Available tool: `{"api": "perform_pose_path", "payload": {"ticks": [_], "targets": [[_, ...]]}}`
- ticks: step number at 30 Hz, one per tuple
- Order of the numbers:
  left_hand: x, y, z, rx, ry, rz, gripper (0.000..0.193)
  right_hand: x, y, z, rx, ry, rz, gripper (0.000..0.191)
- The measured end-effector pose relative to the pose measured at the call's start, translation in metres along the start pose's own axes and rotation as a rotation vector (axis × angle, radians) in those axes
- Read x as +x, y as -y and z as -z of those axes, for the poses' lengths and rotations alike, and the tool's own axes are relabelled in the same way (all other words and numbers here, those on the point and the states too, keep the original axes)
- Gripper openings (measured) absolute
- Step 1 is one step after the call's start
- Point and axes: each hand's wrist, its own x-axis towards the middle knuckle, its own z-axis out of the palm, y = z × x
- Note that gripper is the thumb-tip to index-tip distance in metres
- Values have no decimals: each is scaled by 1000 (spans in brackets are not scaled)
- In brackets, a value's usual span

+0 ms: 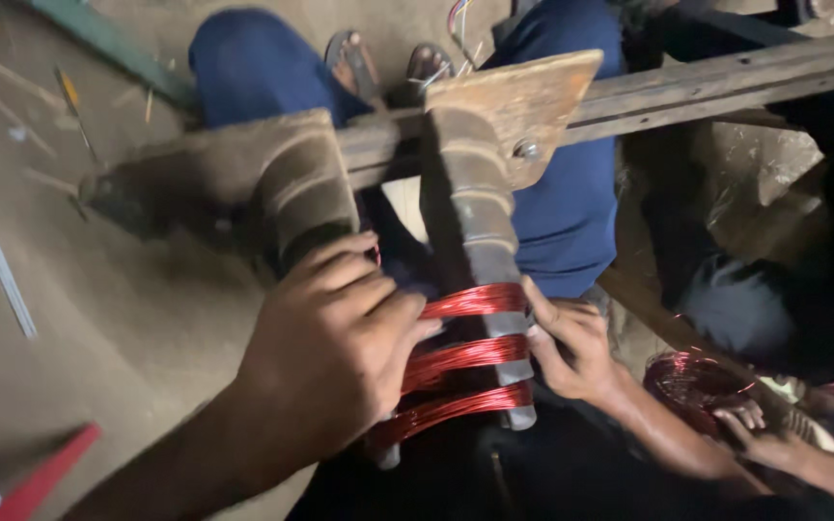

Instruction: The person sits at a wooden winding machine and winds red enameled copper wire onto a spool, holding and guiding the wire with a dark cloth pad while turning the coil. Near the end the person ties the wound coil with a white string.

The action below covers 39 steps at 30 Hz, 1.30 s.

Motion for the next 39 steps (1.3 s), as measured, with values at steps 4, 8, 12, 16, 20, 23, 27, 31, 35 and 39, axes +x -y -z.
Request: {"api": "perform_pose_path", "payload": {"ticks": [4,8,12,16,20,23,27,31,35,39], "targets": [[2,11,6,-40,-108,-108,13,16,15,10,32,-42,-22,57],[6,24,-12,-413,-196,425,34,17,14,23,-28,-40,-78,48],[20,53,-33,-536,-125,397,33,17,1,26,180,-203,-3,33],[33,79,-41,-577,-71,413,31,14,0,43,158,-332,-137,36],[42,94,-36,-594,-13,422,30,-7,29,91,26,-679,-132,33],[44,96,-22,-584,15,432,29,-21,59,110,220,-221,50,32],[39,89,6,-500,86,428,28,-11,71,72,107,292,-144,32],[31,74,28,-351,92,460,27,6,43,18,-332,357,-288,88],[28,60,29,-256,65,517,27,-4,21,10,-277,220,-345,67],[30,52,29,-182,78,468,29,-7,34,51,-154,311,-383,61]]}}
